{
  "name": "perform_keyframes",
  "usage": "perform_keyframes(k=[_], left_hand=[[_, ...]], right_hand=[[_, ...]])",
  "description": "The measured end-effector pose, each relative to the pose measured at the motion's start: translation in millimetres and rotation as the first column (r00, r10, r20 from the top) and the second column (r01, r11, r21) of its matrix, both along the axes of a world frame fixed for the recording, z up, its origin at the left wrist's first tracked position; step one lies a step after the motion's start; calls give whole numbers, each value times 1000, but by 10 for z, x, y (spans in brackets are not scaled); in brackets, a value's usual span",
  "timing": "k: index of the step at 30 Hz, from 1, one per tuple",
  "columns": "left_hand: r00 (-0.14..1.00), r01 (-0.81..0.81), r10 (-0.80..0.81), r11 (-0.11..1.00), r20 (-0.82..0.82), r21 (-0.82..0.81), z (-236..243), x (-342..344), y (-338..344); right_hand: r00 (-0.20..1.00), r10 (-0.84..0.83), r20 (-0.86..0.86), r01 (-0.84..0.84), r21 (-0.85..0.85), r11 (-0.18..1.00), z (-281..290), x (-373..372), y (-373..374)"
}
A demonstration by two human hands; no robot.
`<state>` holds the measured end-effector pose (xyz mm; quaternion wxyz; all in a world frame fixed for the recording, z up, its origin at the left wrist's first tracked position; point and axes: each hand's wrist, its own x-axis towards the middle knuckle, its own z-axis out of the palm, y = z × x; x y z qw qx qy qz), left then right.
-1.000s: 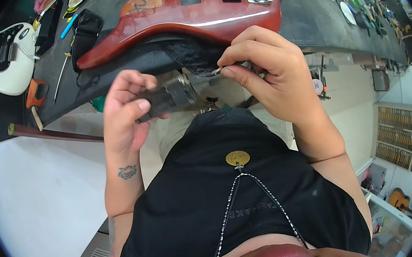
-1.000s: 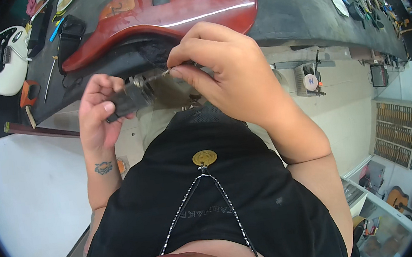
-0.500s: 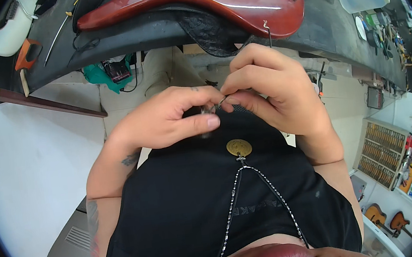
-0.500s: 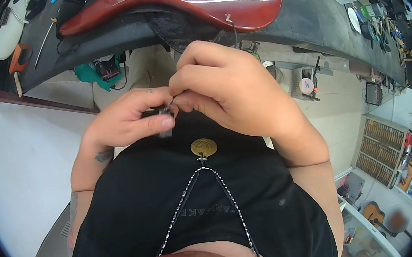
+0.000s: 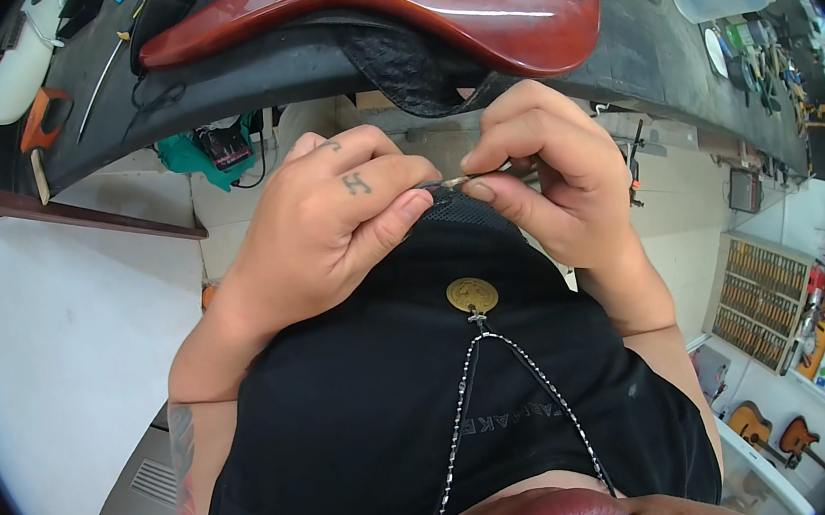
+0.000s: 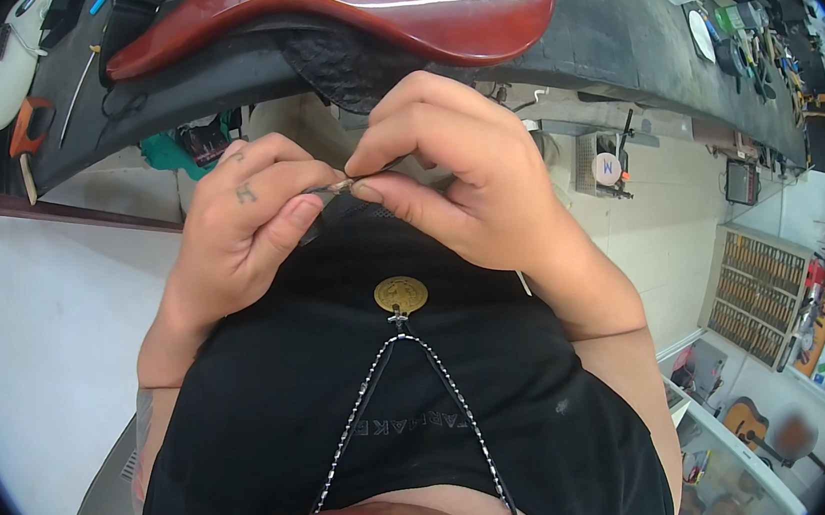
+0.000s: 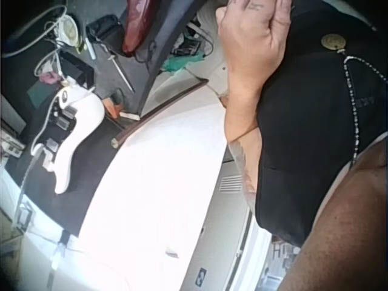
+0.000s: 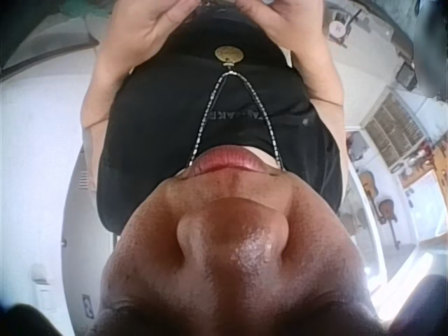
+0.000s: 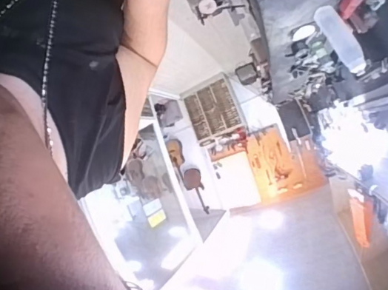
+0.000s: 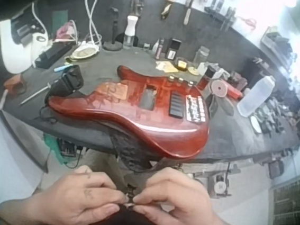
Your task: Unscrewing and inspecting a pickup and electronics on a bass guitar.
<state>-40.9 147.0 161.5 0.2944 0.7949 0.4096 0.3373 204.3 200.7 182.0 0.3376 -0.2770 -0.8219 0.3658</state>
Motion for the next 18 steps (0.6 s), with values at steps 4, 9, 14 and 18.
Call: perform_keyframes(k=[4, 9, 14, 18], left_hand=[[1000, -13, 13, 1000, 3, 28, 5, 10, 16], [1000, -16, 16, 999, -4, 33, 6, 18, 18], [1000, -24, 24, 998, -9, 56, -16, 26, 16], [999, -31, 31, 997, -9, 69, -20, 39, 23]], right_hand=[[993, 6, -114, -26, -179, 984, -135, 1, -2], [975, 4, -222, -70, -292, 954, -264, -12, -3], [970, 7, -243, -82, -300, 950, -267, -24, -8], [972, 2, -235, -72, -288, 955, -271, -15, -16]])
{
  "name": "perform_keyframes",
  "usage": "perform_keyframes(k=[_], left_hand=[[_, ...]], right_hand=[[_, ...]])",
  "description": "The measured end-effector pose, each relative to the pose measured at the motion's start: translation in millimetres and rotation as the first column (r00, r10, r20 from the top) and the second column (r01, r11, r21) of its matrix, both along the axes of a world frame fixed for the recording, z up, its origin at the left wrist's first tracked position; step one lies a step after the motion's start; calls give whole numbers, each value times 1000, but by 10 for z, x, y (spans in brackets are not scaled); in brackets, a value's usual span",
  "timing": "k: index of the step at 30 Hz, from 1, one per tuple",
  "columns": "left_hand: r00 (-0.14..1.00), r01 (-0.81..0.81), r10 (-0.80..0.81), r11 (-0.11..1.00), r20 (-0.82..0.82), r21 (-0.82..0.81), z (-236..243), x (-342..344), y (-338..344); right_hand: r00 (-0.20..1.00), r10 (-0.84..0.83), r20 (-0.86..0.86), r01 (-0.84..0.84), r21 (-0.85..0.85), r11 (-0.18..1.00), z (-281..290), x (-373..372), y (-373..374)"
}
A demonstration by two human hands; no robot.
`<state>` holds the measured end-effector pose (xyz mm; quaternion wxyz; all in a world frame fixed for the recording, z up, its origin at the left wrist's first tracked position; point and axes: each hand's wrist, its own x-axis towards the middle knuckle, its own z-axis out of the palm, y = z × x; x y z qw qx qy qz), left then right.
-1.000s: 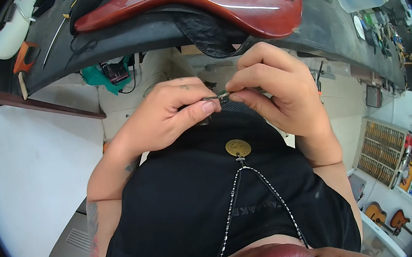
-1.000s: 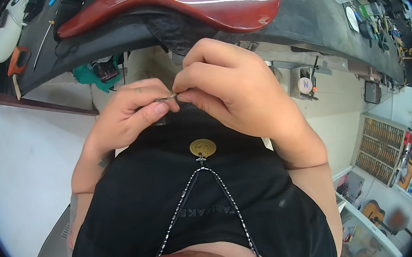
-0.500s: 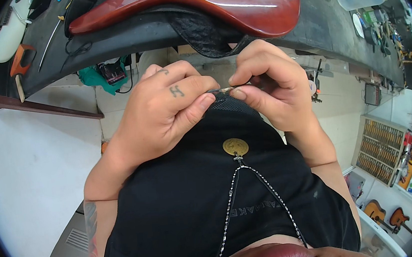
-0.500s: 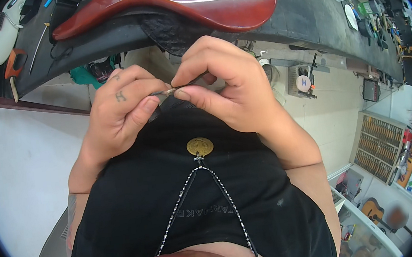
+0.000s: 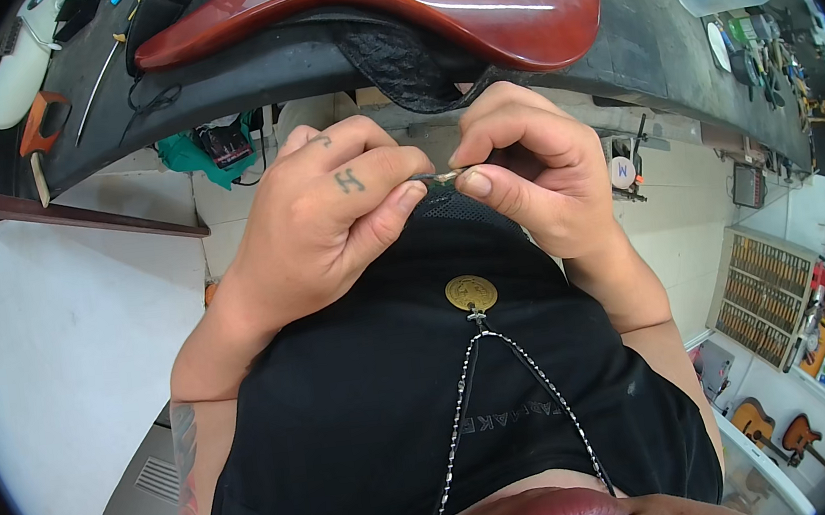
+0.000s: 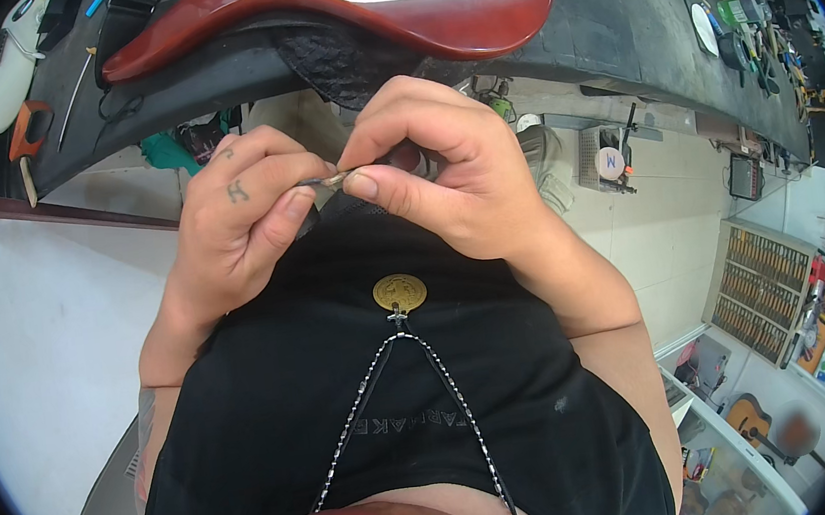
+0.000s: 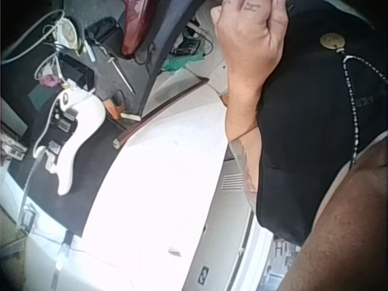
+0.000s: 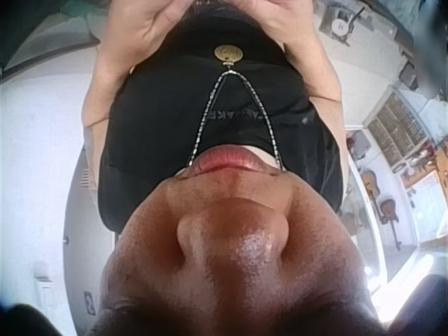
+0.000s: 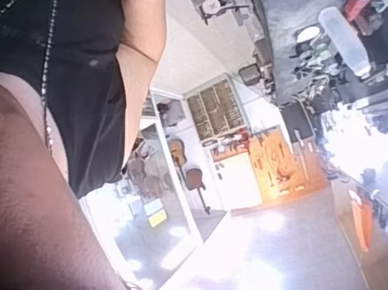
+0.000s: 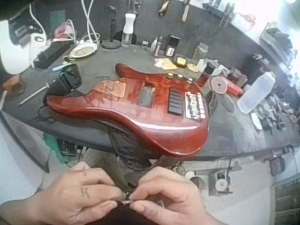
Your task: Unscrewing and inspecting a pickup and electronics on a bass guitar.
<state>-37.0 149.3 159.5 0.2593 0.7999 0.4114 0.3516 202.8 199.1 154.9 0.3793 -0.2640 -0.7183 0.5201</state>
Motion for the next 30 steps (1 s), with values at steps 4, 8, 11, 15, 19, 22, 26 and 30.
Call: perform_keyframes(k=[4, 8, 11, 15, 19, 22, 26, 30], left_hand=[[1000, -5, 5, 1000, 3, 14, -5, -3, -1], [1000, -14, 14, 1000, -5, 21, -12, 7, -8], [999, -35, 36, 999, -9, 25, -16, 20, -20], [998, -53, 54, 997, -13, 60, -28, 33, -21], [997, -61, 65, 995, -42, 81, -19, 55, -35], [996, -63, 69, 990, -50, 126, -21, 59, -41], [996, -61, 69, 989, -54, 131, -32, 58, -43], [995, -63, 75, 982, -63, 176, -66, 56, -37]], right_hand=[[1000, -7, 12, 7, 28, 1000, 2, -3, 3], [997, -27, 67, 22, 74, 997, 30, 15, -4], [995, -48, 90, 33, 160, 987, 12, 13, 1], [988, -124, 89, 100, 236, 967, 65, -78, -56], [988, -118, 99, 74, 367, 927, 49, -106, -47], [990, -89, 108, 43, 367, 929, 41, -98, -33], [999, -42, 10, 40, 101, 994, -49, -101, -42], [997, -66, -37, 64, -52, 997, -68, -125, -93]])
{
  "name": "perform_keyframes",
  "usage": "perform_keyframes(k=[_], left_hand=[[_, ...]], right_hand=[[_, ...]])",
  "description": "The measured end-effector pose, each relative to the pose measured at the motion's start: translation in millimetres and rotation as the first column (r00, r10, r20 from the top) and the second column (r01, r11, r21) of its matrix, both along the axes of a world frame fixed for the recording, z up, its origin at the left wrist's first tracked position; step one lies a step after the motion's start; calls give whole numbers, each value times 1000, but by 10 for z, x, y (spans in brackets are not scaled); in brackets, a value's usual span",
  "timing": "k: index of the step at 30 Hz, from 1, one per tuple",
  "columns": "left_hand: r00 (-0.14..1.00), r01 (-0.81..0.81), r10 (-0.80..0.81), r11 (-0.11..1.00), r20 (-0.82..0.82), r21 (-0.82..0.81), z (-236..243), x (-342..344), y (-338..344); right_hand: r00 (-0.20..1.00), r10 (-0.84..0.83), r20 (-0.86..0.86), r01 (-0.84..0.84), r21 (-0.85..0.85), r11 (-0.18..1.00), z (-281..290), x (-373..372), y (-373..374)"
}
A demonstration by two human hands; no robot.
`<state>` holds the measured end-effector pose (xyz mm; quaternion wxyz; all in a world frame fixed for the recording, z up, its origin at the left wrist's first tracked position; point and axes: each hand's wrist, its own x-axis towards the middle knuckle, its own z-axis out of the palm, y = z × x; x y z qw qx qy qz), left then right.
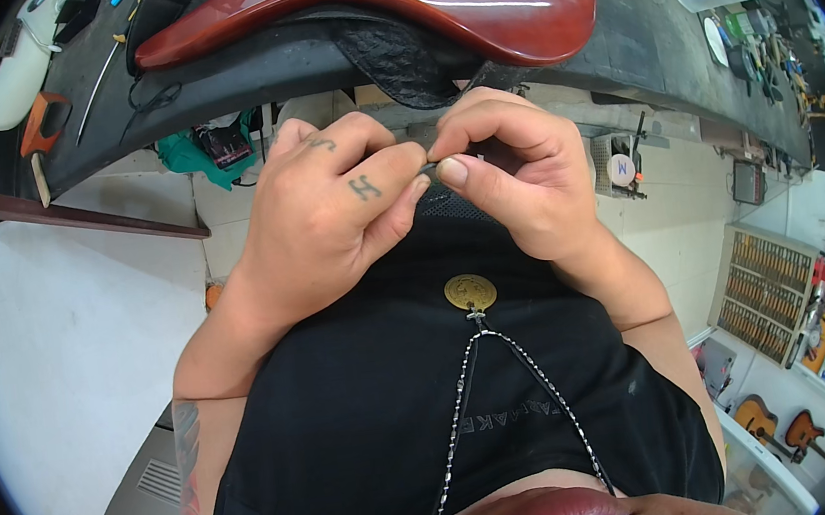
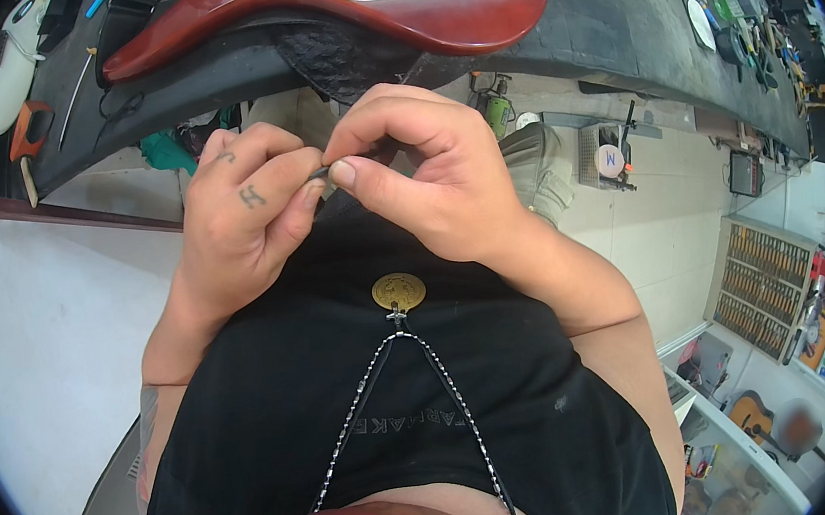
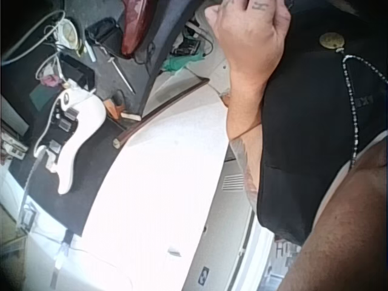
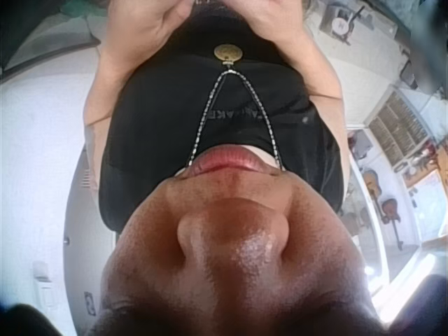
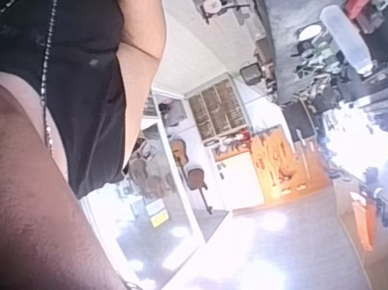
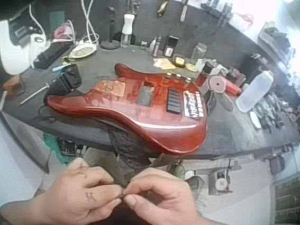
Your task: Unscrewing and inspecting a pickup and electronics on a bass guitar.
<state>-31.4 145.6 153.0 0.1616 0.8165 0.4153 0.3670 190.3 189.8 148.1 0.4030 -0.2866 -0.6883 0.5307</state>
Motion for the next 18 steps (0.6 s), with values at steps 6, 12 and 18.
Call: perform_keyframes(k=[6, 12, 18], left_hand=[[999, -31, 31, 999, -7, -12, -8, -27, -3], [999, -34, 35, 998, 15, -46, -12, -19, 10], [996, -60, 65, 994, 57, -88, -15, 23, -7]], right_hand=[[998, 56, 12, -56, -48, 997, 17, 16, 15], [999, 46, -2, -45, -249, 967, 36, 89, 25], [984, -4, 177, 22, -103, 994, 101, 37, 18]])
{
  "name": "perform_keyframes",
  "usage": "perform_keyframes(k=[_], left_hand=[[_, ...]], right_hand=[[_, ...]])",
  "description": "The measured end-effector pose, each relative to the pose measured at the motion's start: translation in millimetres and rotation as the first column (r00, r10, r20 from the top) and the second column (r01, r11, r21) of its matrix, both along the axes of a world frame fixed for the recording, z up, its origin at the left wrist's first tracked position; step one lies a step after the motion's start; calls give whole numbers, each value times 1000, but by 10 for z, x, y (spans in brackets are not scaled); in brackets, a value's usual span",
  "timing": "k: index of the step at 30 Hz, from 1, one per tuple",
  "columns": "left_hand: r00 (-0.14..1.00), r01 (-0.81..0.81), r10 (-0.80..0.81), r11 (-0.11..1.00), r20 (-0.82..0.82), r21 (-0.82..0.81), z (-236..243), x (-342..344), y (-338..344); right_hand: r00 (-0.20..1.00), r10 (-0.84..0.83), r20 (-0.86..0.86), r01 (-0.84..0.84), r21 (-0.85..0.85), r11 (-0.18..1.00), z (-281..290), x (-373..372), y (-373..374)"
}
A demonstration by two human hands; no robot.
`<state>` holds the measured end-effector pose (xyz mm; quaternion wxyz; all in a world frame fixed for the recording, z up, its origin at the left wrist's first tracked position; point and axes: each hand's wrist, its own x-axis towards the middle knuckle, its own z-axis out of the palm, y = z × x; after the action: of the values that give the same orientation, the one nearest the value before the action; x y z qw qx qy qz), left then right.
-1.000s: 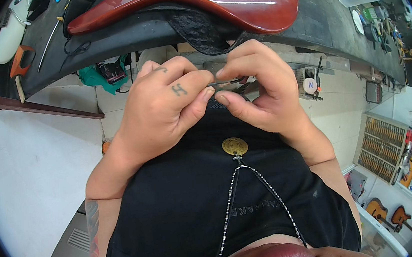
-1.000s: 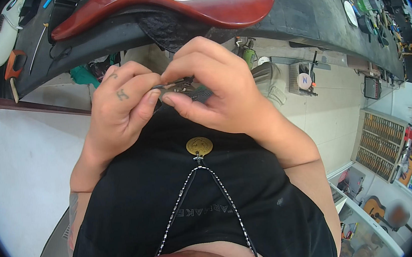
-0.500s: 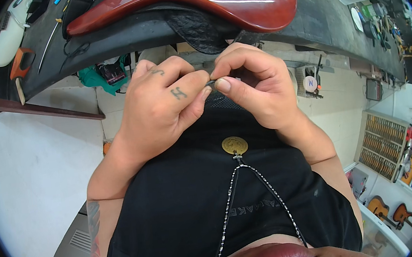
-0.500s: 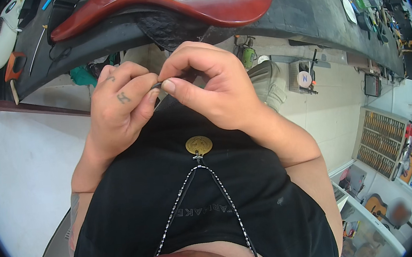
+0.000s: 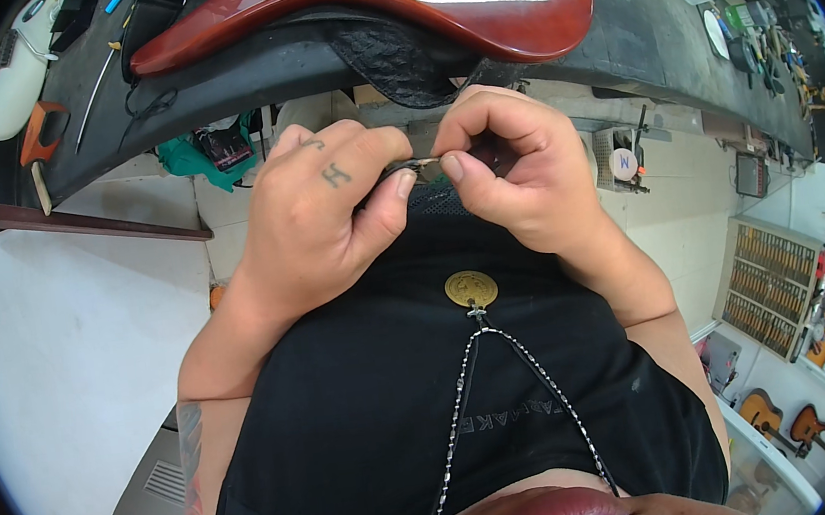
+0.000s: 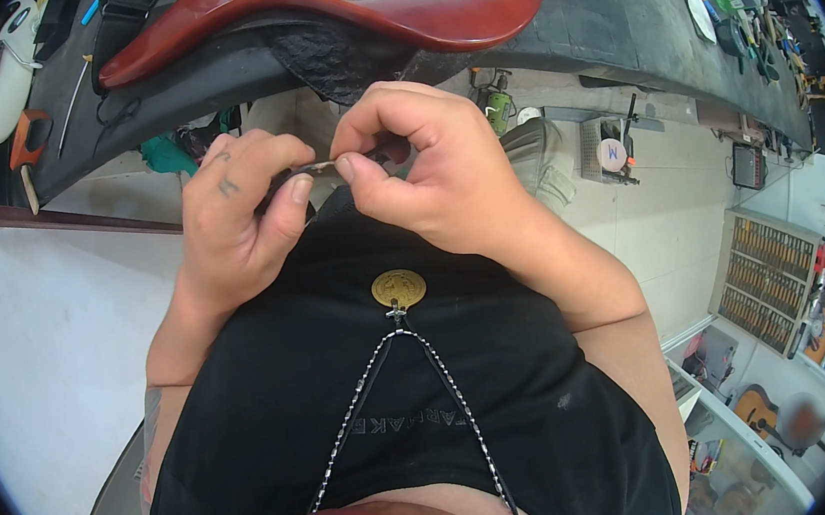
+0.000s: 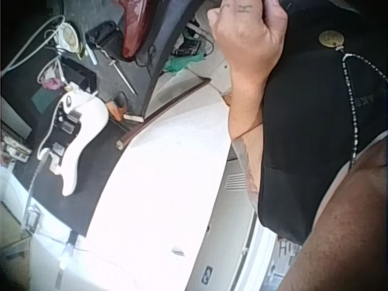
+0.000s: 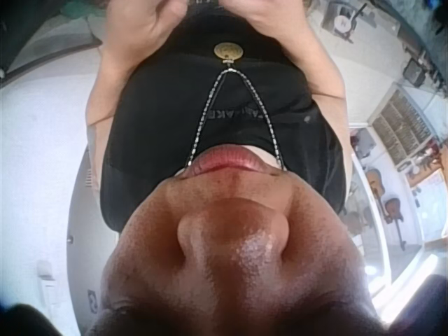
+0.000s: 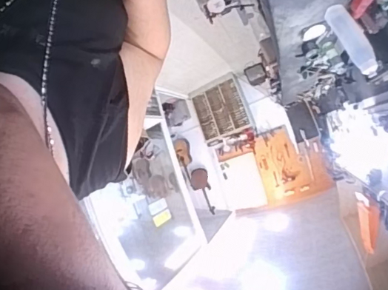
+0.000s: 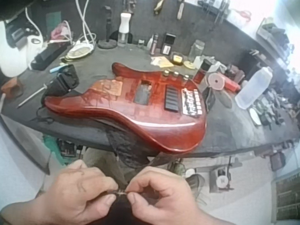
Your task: Unscrewing and inspecting a pickup and electronics on a bass guitar.
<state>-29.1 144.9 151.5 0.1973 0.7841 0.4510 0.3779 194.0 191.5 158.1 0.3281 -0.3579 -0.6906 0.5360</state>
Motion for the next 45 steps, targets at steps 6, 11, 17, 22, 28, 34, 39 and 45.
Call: perform_keyframes(k=[6, 11, 17, 22, 28, 34, 39, 45], left_hand=[[999, 17, -18, 999, 32, 43, -55, 35, 36], [998, 13, -16, 998, 53, 54, -53, 69, 43], [997, 7, -15, 994, 71, 105, -104, 70, 59], [997, -4, -8, 986, 70, 168, -91, 66, 63], [993, -34, 6, 972, 117, 234, -185, 75, 70], [992, -36, 2, 965, 128, 258, -190, 102, 70], [986, -34, -6, 971, 165, 237, -202, 112, 79], [982, -50, 8, 973, 187, 224, -230, 110, 80]], right_hand=[[997, -43, 66, 35, 116, 993, -5, -19, -17], [996, -53, 71, 34, 253, 967, -23, -48, -18], [992, -102, 79, 71, 328, 942, -17, -79, -50], [992, -108, 57, 87, 294, 952, 5, -88, -80], [994, -107, 28, 92, 332, 939, -57, -104, -95], [994, -112, 19, 97, 368, 925, -30, -144, -121], [992, -121, -35, 124, 440, 889, -124, -180, -98], [990, -138, -39, 142, 406, 903, -127, -177, -104]])
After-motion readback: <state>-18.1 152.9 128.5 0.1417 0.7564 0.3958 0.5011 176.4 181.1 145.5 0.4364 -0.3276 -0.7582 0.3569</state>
